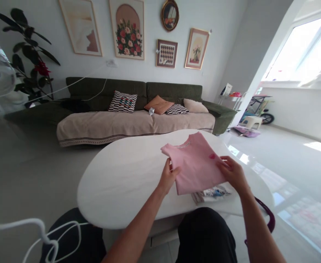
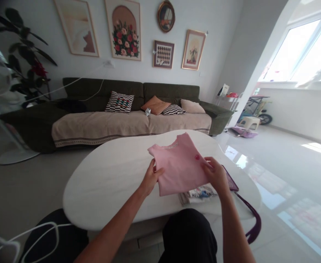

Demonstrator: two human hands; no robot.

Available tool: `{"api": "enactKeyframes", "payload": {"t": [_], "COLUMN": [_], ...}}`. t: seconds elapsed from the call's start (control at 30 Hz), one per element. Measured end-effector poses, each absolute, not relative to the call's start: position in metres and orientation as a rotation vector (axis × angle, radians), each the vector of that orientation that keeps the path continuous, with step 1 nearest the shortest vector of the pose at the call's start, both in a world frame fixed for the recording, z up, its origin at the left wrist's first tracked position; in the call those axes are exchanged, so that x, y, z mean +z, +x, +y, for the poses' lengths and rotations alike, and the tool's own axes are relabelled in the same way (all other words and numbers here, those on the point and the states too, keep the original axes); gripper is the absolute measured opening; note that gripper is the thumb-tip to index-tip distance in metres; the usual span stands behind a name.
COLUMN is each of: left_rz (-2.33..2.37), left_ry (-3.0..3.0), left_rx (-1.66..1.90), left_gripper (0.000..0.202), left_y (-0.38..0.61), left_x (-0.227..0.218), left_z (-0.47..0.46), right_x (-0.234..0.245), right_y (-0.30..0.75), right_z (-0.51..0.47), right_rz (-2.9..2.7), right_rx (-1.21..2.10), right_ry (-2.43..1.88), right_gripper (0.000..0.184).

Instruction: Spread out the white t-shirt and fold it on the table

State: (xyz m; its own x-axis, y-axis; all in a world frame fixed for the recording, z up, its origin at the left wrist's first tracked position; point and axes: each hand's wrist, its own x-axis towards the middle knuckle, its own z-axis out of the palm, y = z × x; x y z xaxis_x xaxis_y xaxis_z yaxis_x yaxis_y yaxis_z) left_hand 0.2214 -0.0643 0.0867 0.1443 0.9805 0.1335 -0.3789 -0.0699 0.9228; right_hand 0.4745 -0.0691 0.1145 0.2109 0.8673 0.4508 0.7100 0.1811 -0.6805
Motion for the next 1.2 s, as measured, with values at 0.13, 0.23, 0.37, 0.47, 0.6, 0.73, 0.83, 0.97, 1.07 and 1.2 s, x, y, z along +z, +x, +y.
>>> {"api": "enactKeyframes", "payload": {"t": [0.13,0.23,0.37,0.47,0.6,0.73,0.83,0.97,1.07,1.2], "left_rz": [0.829,1.146,1.466,1.414,1.335,1.456,1.442,1.393,1.29,1.115], "left_ry": [1.14,1.256,1.742,2.236,2.516,2.277,2.158,2.085,1.997,1.594], "left_rx": [1.248,1.08,1.111,1.071,0.736,0.357,0.312,0.364,0.539,0.946], "left_gripper": [0.056,0.071,0.07,0.065,0.08,0.088,0.088,0.082,0.071,0.063], "left_y": [0.293,0.314,0.31,0.312,0.321,0.312,0.303,0.298,0.276,0.209], "left_x": [0.055,0.019,0.006,0.026,0.041,0.018,0.002,0.0,-0.003,-0.024], "left_z": [-0.054,-0.053,-0.053,-0.041,-0.007,0.023,0.033,0.032,0.007,-0.065], "right_x": [0.078,0.041,0.015,0.017,0.019,-0.001,-0.015,-0.013,-0.006,-0.004], "right_y": [0.549,0.581,0.593,0.577,0.545,0.529,0.53,0.533,0.536,0.54], "right_z": [-0.067,-0.063,-0.046,-0.024,0.004,0.019,0.024,0.023,0.01,-0.015], "right_rz": [-1.464,-1.527,-1.758,-1.99,-2.1,-2.052,-2.03,-2.013,-1.904,-1.8], "right_rx": [0.199,0.177,-0.018,-0.193,-0.24,-0.082,0.023,0.063,-0.039,-0.118], "right_ry": [-1.725,-1.924,-1.962,-1.851,-1.973,-2.192,-2.22,-2.137,-2.122,-2.27], "right_gripper": [0.038,0.04,0.047,0.048,0.055,0.058,0.06,0.06,0.06,0.044]}}
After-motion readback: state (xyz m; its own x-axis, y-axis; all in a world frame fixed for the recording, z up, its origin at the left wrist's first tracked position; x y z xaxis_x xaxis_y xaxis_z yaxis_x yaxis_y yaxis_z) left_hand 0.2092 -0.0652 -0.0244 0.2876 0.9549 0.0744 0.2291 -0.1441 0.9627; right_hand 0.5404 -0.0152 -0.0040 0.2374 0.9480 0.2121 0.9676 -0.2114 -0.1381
